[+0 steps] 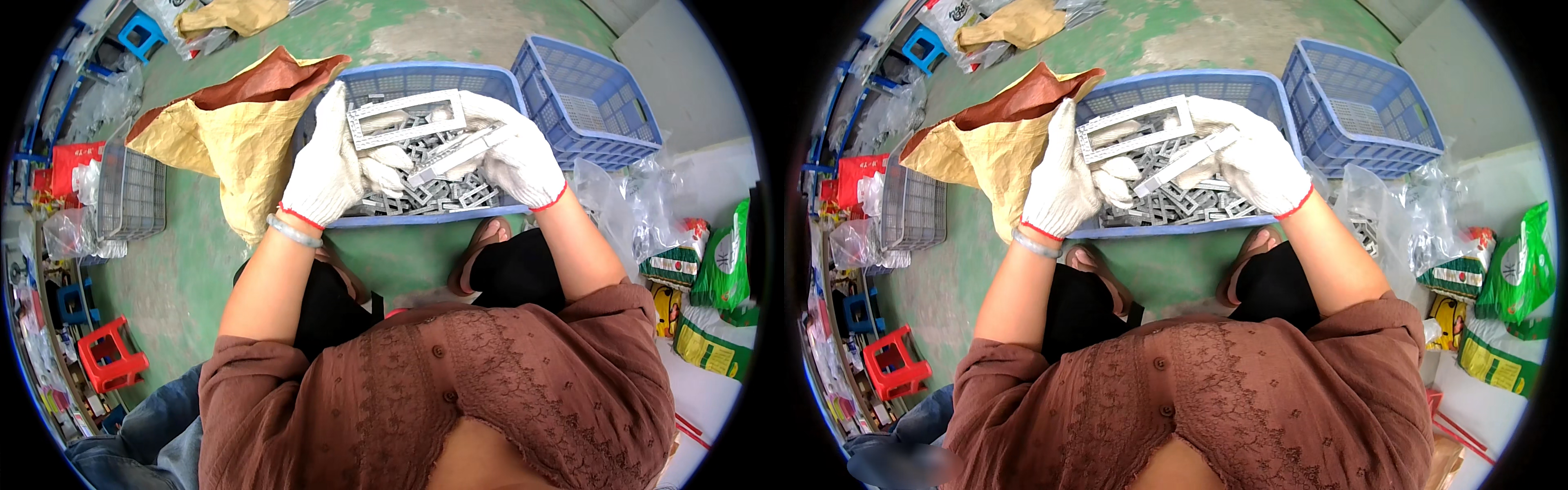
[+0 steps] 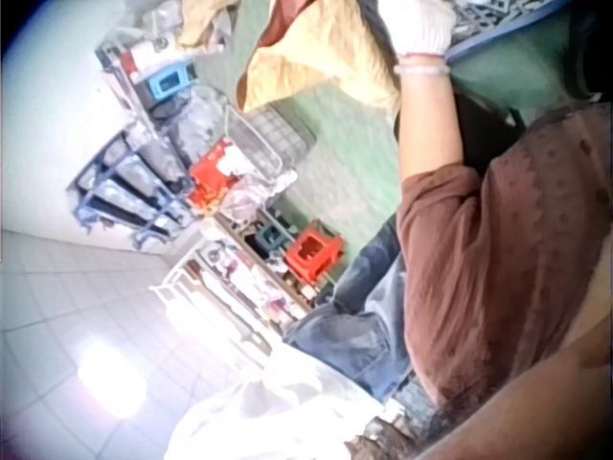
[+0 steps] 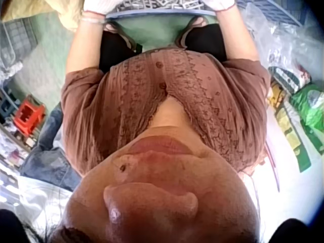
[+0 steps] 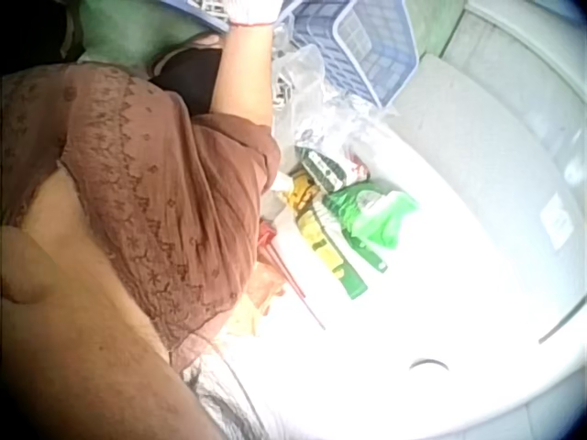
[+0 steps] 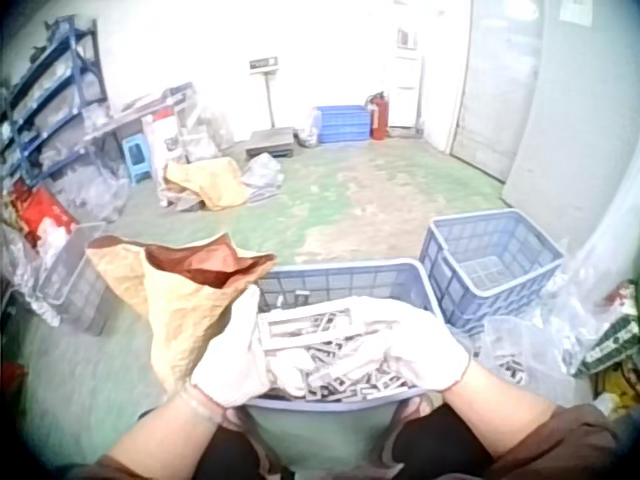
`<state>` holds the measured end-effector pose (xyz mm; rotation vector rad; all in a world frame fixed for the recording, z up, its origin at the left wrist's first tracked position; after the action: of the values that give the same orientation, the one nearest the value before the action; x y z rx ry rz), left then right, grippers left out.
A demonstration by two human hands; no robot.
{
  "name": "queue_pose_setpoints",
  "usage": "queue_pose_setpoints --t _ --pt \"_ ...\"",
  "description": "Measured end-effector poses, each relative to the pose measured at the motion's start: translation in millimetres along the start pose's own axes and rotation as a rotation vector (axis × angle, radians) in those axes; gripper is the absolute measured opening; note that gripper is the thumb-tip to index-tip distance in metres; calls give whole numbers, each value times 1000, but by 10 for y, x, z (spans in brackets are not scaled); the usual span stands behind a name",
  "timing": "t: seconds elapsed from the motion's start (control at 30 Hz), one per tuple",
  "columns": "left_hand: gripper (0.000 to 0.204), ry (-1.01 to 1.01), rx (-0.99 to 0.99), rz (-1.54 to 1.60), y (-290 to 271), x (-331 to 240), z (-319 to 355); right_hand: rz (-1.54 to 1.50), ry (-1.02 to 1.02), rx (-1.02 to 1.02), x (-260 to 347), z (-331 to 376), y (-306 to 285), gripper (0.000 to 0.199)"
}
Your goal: The person sits on the floor and sorts small rectangular metal parts from a large sack into a blue plastic crate. They pick up handfuls of parts, inspect them, and place them into the crate.
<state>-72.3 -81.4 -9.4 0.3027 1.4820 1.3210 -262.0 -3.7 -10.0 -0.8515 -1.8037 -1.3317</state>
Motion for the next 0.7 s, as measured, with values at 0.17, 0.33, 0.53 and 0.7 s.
queue_pose_setpoints --t 0.17,0.33,0.53,0.7 --pt "51 49 -18 -56 -71 10 49 -4 23 -10 30 7 30 72" --pt "50 4 59 -27 -96 32 36 28 3 -39 36 -3 25 76" --pt "59 36 107 97 -2 43 41 131 -42 -67 78 -21 46 78" --pt "64 100 105 -41 -6 46 36 152 -14 -62 47 -4 -27 82"
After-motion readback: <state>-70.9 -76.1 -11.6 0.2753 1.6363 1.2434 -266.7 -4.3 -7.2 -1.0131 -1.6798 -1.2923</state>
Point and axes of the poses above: each hand's wrist, its own z-axis away from the middle knuckle, its own y-axis out of the palm, x = y × z, the point moved 6 cm from there along -z, towards the middle knuckle, and after that the axes turned 4 degrees about z, right-handed, at the moved point
